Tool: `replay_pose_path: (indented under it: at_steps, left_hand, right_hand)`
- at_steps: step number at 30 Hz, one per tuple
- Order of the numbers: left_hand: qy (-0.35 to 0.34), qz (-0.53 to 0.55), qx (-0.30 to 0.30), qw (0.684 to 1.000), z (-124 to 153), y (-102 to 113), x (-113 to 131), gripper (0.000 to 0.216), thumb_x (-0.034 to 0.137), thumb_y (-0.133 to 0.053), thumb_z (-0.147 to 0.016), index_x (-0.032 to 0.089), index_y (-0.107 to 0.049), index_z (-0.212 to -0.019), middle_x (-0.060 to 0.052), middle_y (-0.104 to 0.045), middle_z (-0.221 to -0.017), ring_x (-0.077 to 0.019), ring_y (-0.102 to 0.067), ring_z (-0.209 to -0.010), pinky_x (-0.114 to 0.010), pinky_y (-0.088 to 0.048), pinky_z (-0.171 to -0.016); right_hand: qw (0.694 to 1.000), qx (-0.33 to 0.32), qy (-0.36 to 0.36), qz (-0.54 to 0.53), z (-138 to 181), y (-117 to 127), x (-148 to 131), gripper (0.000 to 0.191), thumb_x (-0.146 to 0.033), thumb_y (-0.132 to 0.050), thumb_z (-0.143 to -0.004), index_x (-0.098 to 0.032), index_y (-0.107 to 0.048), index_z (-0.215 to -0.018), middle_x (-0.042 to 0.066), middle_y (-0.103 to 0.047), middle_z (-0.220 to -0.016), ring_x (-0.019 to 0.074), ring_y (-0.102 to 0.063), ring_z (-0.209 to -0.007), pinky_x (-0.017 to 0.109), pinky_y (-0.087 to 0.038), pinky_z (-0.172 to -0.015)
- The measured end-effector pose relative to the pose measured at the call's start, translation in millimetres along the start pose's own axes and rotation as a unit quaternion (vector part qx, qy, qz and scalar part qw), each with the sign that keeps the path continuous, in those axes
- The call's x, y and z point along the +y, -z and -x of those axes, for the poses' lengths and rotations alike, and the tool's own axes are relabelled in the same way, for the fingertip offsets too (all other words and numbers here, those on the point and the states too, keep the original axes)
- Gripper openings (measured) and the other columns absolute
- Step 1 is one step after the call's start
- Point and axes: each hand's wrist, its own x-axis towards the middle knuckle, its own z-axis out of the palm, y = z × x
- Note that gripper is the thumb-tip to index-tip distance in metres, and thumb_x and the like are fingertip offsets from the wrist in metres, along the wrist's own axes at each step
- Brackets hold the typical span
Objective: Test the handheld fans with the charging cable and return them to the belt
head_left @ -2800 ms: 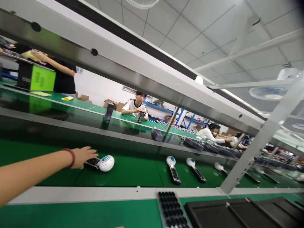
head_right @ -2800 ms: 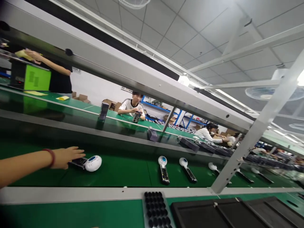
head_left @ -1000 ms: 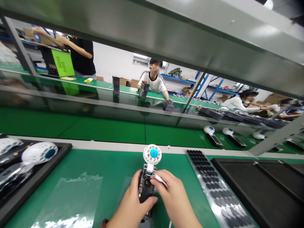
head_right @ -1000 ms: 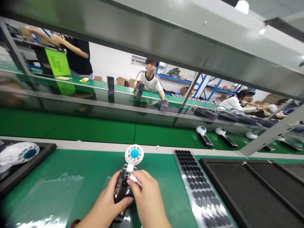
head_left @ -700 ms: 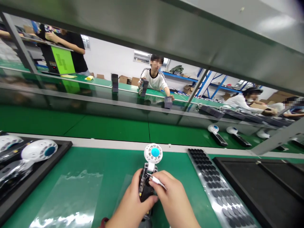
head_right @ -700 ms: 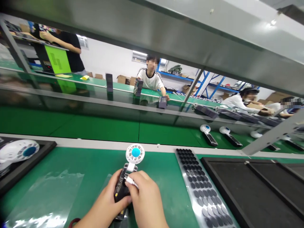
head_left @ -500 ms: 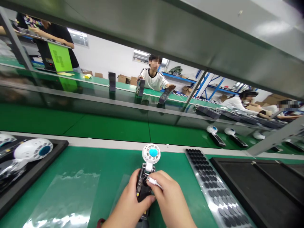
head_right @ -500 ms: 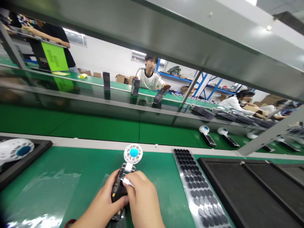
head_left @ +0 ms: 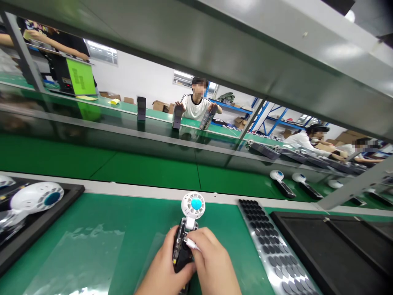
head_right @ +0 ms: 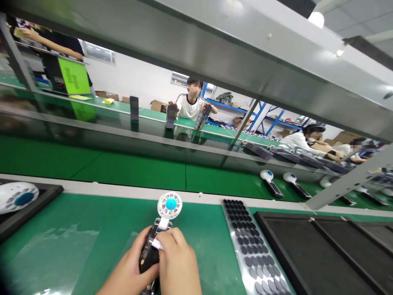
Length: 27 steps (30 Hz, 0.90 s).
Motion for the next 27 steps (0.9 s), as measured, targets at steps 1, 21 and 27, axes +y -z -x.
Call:
replay_pose_path:
  at_steps: [1, 21, 27]
  left_hand:
    - [0.0, 0.001, 0.013, 1.0, 0.2, -1.2, -0.4, 0.062, 0.027, -0.053, -0.059, 0.012, -0.037, -0.117, -0.013, -0.056, -0.11, -0.0252, -0.053, -0.097, -0.033, -0.04, -0.086]
    - [-0.023, 0.014, 0.031, 0.999, 0.7, -5.4, -1.9, 0.058, 0.024, -0.049, -0.056, 0.015, -0.039, -0.113, -0.011, -0.058, -0.105, -0.0248, -0.054, -0.095, -0.032, -0.041, -0.082]
    - [-0.033, 0.011, 0.018, 0.999, 0.9, -4.0, -0.1, 0.057, 0.025, -0.049, -0.059, 0.013, -0.037, -0.114, -0.013, -0.056, -0.11, -0.0248, -0.055, -0.095, -0.032, -0.042, -0.081]
  right_hand:
    - [1.0, -0.006, 0.005, 0.001, -0.3, 0.3, 0.8, 0.03, -0.004, -0.035, -0.075, -0.023, -0.057, -0.083, 0.002, -0.055, -0.083, 0.0137, -0.056, -0.07, 0.022, -0.043, -0.064]
    - [0.999, -0.023, 0.005, -0.041, -2.0, 4.9, 3.5, 0.02, -0.012, -0.039, -0.079, -0.022, -0.055, -0.076, 0.001, -0.056, -0.077, 0.0126, -0.054, -0.071, 0.02, -0.04, -0.063]
    - [0.999, -0.034, 0.006, 0.015, -2.0, 4.0, 4.2, 0.022, -0.011, -0.037, -0.077, -0.022, -0.056, -0.079, 0.002, -0.057, -0.079, 0.0156, -0.055, -0.07, 0.024, -0.041, -0.063]
